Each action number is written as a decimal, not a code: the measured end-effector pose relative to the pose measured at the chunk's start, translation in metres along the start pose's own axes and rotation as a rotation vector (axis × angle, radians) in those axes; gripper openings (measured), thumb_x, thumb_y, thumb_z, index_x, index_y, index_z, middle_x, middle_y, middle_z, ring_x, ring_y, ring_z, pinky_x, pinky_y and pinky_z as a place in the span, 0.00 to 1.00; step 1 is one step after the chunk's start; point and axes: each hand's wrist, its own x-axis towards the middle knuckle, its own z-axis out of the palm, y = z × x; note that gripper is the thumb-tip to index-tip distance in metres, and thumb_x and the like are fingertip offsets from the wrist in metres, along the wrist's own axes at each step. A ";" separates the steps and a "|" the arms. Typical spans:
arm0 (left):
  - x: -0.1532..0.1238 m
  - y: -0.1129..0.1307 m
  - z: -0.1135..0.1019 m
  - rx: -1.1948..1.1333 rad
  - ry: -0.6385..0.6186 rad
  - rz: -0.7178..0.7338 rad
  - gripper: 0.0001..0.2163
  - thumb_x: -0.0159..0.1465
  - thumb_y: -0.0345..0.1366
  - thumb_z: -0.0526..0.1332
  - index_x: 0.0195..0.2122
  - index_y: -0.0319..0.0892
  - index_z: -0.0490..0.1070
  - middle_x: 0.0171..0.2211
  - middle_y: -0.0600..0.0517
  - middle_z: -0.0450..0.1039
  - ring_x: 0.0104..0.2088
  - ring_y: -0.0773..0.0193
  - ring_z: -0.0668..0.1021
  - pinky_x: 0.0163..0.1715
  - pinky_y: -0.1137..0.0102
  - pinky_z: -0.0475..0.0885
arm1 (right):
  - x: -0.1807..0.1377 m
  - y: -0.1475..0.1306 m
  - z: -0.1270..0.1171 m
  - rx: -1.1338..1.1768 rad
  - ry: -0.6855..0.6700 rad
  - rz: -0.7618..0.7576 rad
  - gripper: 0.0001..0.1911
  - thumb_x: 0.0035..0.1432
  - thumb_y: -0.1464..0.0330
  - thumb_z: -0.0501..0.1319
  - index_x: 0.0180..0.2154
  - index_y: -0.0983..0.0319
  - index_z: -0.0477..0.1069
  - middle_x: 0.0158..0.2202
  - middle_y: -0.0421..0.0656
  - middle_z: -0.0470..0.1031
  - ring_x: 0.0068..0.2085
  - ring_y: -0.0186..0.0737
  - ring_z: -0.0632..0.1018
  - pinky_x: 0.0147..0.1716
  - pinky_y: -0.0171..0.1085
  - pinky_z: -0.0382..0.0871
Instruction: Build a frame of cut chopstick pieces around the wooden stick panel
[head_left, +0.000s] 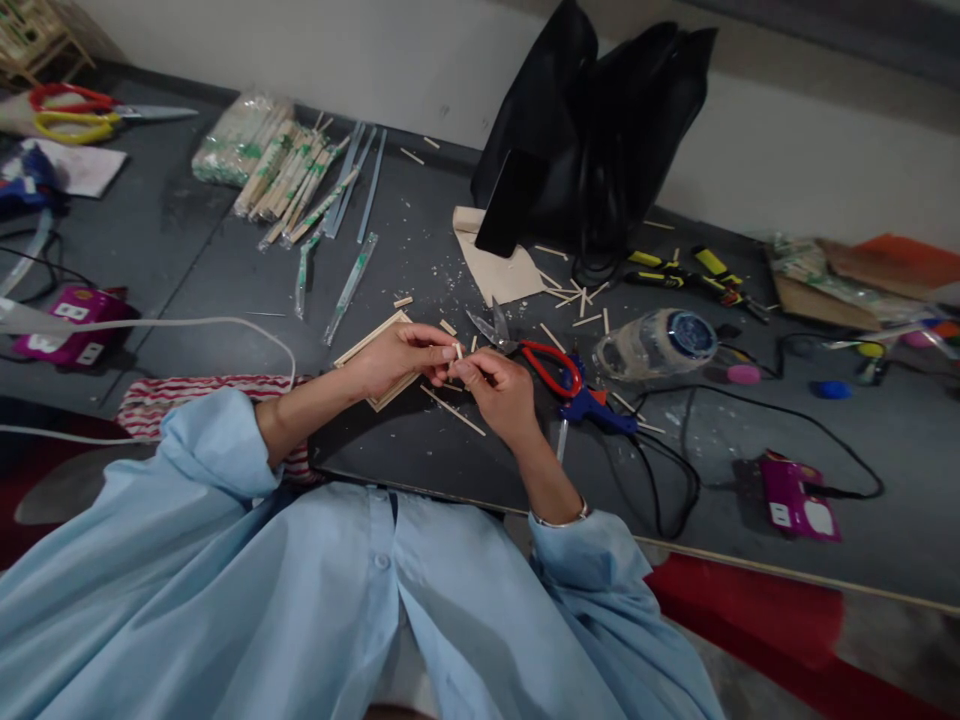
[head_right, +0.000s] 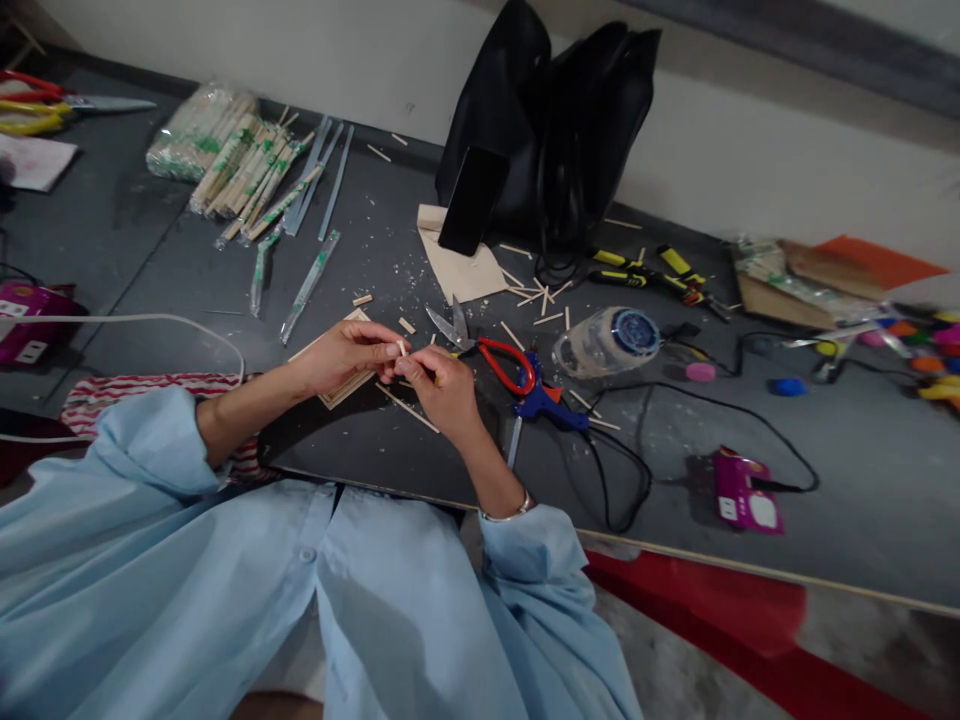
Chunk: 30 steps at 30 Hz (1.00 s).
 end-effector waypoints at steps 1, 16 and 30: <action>0.000 -0.001 0.000 -0.006 0.003 -0.009 0.19 0.48 0.44 0.78 0.35 0.36 0.79 0.25 0.53 0.78 0.22 0.72 0.77 0.25 0.75 0.75 | 0.000 0.001 0.001 -0.008 -0.003 -0.010 0.19 0.67 0.56 0.59 0.29 0.60 0.77 0.29 0.40 0.77 0.32 0.36 0.75 0.36 0.36 0.67; -0.004 0.012 0.006 -0.064 0.034 -0.094 0.09 0.51 0.33 0.72 0.30 0.36 0.76 0.19 0.56 0.72 0.17 0.71 0.73 0.20 0.73 0.74 | -0.003 0.000 -0.004 -0.099 0.136 -0.074 0.23 0.55 0.54 0.70 0.50 0.55 0.74 0.34 0.39 0.73 0.31 0.37 0.73 0.33 0.38 0.71; -0.006 0.012 0.008 -0.012 0.050 -0.109 0.11 0.50 0.37 0.74 0.29 0.36 0.76 0.20 0.55 0.72 0.17 0.74 0.71 0.18 0.75 0.69 | -0.002 0.005 -0.005 -0.143 0.057 -0.234 0.18 0.62 0.59 0.66 0.52 0.56 0.76 0.38 0.42 0.76 0.38 0.39 0.77 0.37 0.38 0.74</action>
